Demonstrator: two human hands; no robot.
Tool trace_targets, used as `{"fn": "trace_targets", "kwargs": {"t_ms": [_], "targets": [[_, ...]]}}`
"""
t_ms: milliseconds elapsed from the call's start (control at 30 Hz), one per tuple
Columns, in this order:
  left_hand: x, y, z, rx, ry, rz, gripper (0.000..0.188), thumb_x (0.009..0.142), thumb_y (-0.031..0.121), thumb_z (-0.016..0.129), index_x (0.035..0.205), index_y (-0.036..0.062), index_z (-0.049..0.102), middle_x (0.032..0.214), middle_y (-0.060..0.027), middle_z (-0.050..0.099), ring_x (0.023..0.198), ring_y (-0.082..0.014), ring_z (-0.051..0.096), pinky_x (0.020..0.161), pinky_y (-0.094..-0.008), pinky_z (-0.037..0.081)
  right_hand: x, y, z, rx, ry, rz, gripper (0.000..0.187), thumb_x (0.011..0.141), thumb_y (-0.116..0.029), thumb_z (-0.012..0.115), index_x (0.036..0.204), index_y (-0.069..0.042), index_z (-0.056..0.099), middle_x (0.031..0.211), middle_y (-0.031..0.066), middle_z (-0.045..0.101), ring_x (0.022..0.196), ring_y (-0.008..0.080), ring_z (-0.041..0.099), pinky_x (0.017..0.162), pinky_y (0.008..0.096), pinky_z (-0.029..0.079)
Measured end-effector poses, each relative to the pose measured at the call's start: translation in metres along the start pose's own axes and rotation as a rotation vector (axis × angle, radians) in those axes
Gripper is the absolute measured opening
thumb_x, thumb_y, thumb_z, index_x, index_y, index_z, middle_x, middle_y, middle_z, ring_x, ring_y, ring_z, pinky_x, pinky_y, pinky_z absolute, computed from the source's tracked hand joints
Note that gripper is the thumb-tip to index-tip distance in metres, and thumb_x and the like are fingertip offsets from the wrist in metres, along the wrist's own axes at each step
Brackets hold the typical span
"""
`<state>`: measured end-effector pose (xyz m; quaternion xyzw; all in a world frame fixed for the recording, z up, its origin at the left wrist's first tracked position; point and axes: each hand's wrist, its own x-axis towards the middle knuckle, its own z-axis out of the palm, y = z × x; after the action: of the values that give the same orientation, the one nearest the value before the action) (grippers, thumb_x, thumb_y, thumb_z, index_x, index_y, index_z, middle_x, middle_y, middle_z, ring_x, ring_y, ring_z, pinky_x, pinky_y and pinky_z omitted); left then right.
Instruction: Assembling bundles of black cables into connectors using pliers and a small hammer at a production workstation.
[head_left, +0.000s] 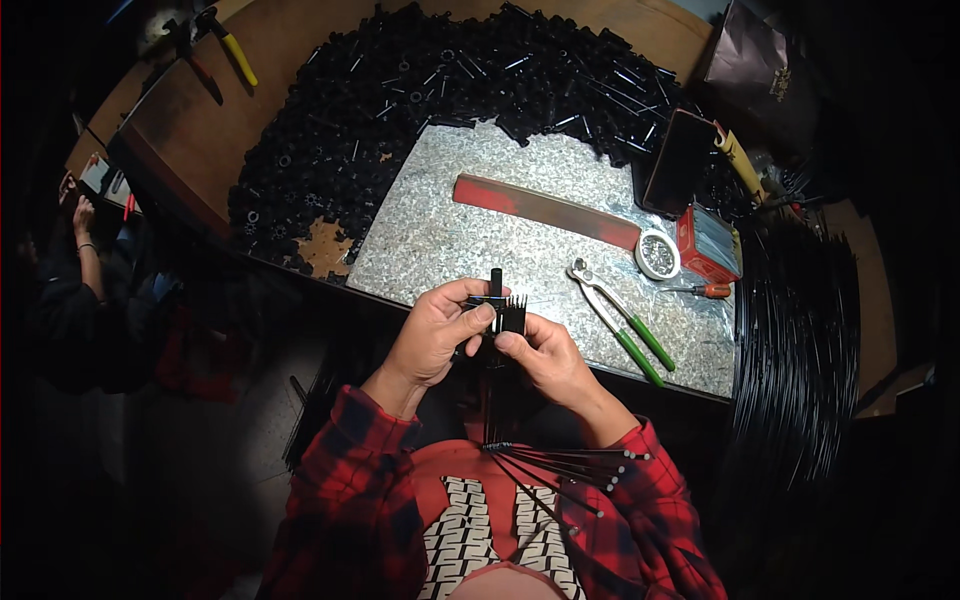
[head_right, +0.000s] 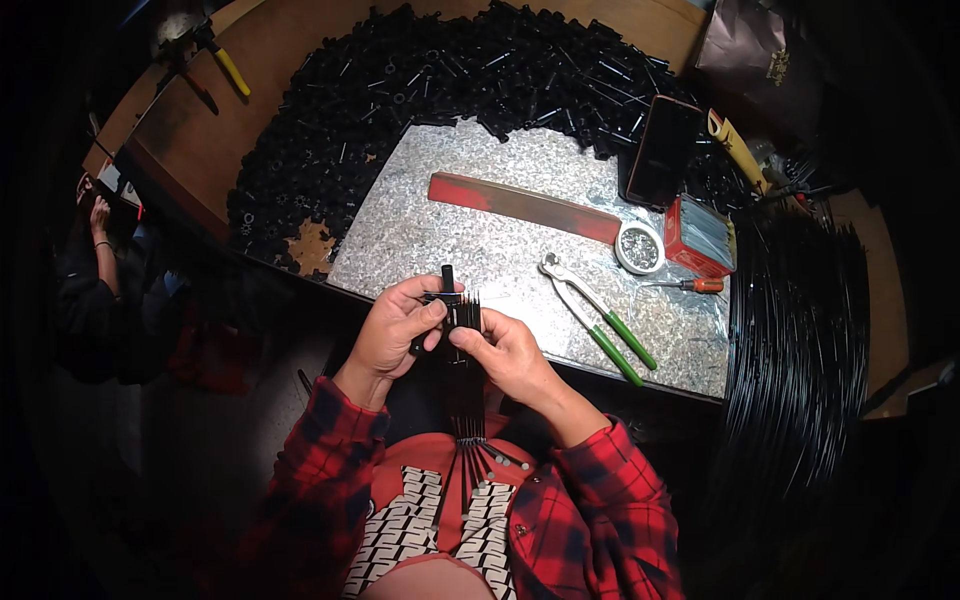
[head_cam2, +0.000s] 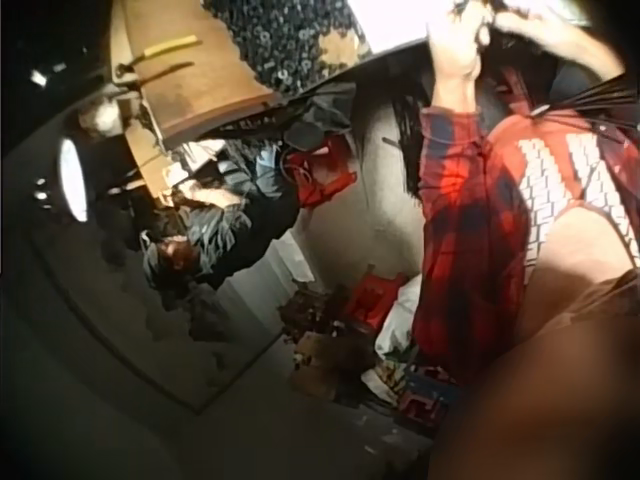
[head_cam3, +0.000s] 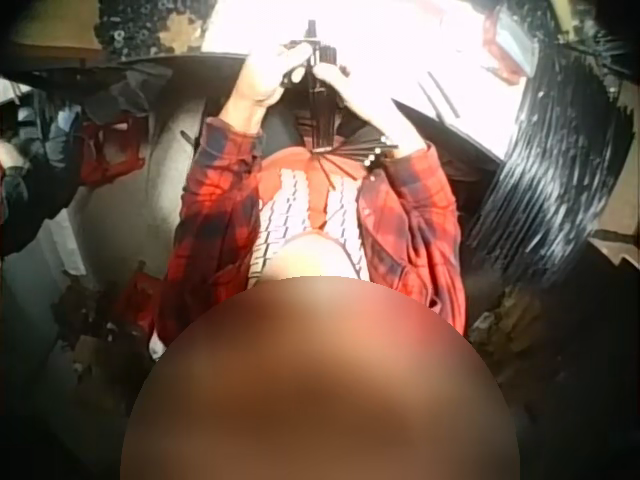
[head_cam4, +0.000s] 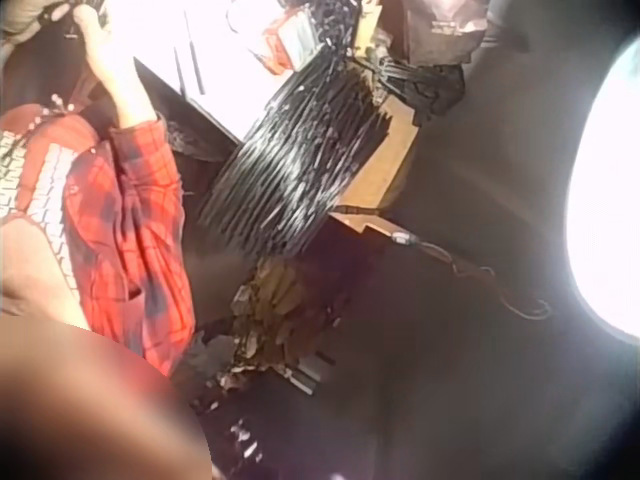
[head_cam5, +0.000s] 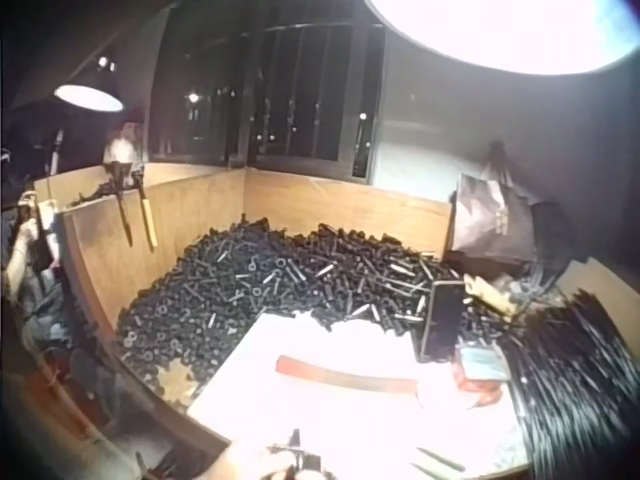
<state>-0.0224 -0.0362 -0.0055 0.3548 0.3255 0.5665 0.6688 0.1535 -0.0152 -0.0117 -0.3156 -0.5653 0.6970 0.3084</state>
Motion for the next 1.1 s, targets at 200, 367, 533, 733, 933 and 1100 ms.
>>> {"fn": "trace_targets", "kwargs": {"t_ms": [200, 367, 533, 733, 933, 1100], "targets": [[-0.002, 0.002, 0.003, 0.046, -0.064, 0.025, 0.025, 0.089, 0.008, 0.062, 0.111, -0.0026, 0.06, 0.093, -0.0072, 0.065, 0.06, -0.0041, 0.052, 0.05, -0.0151, 0.041, -0.003, -0.013, -0.005, 0.0, -0.053, 0.129, 0.021, 0.095, -0.025, 0.058, 0.096, -0.005, 0.061, 0.074, -0.0048, 0.057, 0.057, 0.0017, 0.047, 0.047, 0.0185, 0.036], [-0.008, -0.002, 0.014, -0.183, 0.047, -0.024, 0.03, 0.09, 0.009, 0.062, 0.117, -0.002, 0.055, 0.089, -0.0048, 0.064, 0.058, -0.0024, 0.05, 0.048, -0.0145, 0.04, -0.003, -0.013, -0.002, 0.013, -0.006, 0.124, 0.022, 0.093, -0.028, 0.06, 0.088, -0.006, 0.061, 0.067, -0.0053, 0.054, 0.05, 0.0025, 0.045, 0.042, 0.0195, 0.034], [-0.012, -0.01, 0.016, -0.226, 0.125, -0.022, 0.025, 0.09, 0.009, 0.062, 0.112, -0.001, 0.055, 0.094, -0.0066, 0.063, 0.059, -0.0028, 0.05, 0.047, -0.0137, 0.039, -0.004, -0.007, -0.004, -0.077, 0.008, 0.118, 0.023, 0.092, -0.028, 0.062, 0.088, -0.005, 0.061, 0.064, -0.0051, 0.054, 0.047, 0.0025, 0.043, 0.041, 0.019, 0.034], [-0.014, -0.011, 0.021, -0.118, 0.199, 0.02, 0.016, 0.09, 0.013, 0.064, 0.101, 0.0012, 0.061, 0.088, -0.0023, 0.064, 0.061, -0.0019, 0.051, 0.048, -0.0149, 0.039, -0.004, -0.007, -0.002, -0.067, 0.022, 0.136, 0.022, 0.092, -0.027, 0.062, 0.087, -0.006, 0.061, 0.064, -0.0049, 0.054, 0.048, 0.0021, 0.044, 0.041, 0.0192, 0.034], [-0.015, -0.013, 0.021, -0.103, 0.214, 0.023, 0.017, 0.092, 0.015, 0.061, 0.102, 0.0008, 0.062, 0.088, -0.0025, 0.064, 0.062, -0.002, 0.052, 0.048, -0.0149, 0.039, -0.007, -0.01, -0.003, -0.064, 0.023, 0.156, 0.022, 0.093, -0.026, 0.061, 0.085, -0.005, 0.06, 0.066, -0.0041, 0.055, 0.049, 0.0031, 0.047, 0.042, 0.0195, 0.036], [-0.018, -0.014, 0.019, -0.165, 0.151, 0.01, 0.019, 0.092, 0.016, 0.061, 0.103, 0.0004, 0.062, 0.089, -0.0028, 0.065, 0.063, -0.0031, 0.053, 0.048, -0.0155, 0.04, -0.006, -0.013, -0.006, -0.055, -0.02, 0.158, 0.021, 0.094, -0.025, 0.059, 0.087, -0.005, 0.06, 0.069, -0.0032, 0.057, 0.049, 0.0034, 0.048, 0.042, 0.02, 0.038]]}}
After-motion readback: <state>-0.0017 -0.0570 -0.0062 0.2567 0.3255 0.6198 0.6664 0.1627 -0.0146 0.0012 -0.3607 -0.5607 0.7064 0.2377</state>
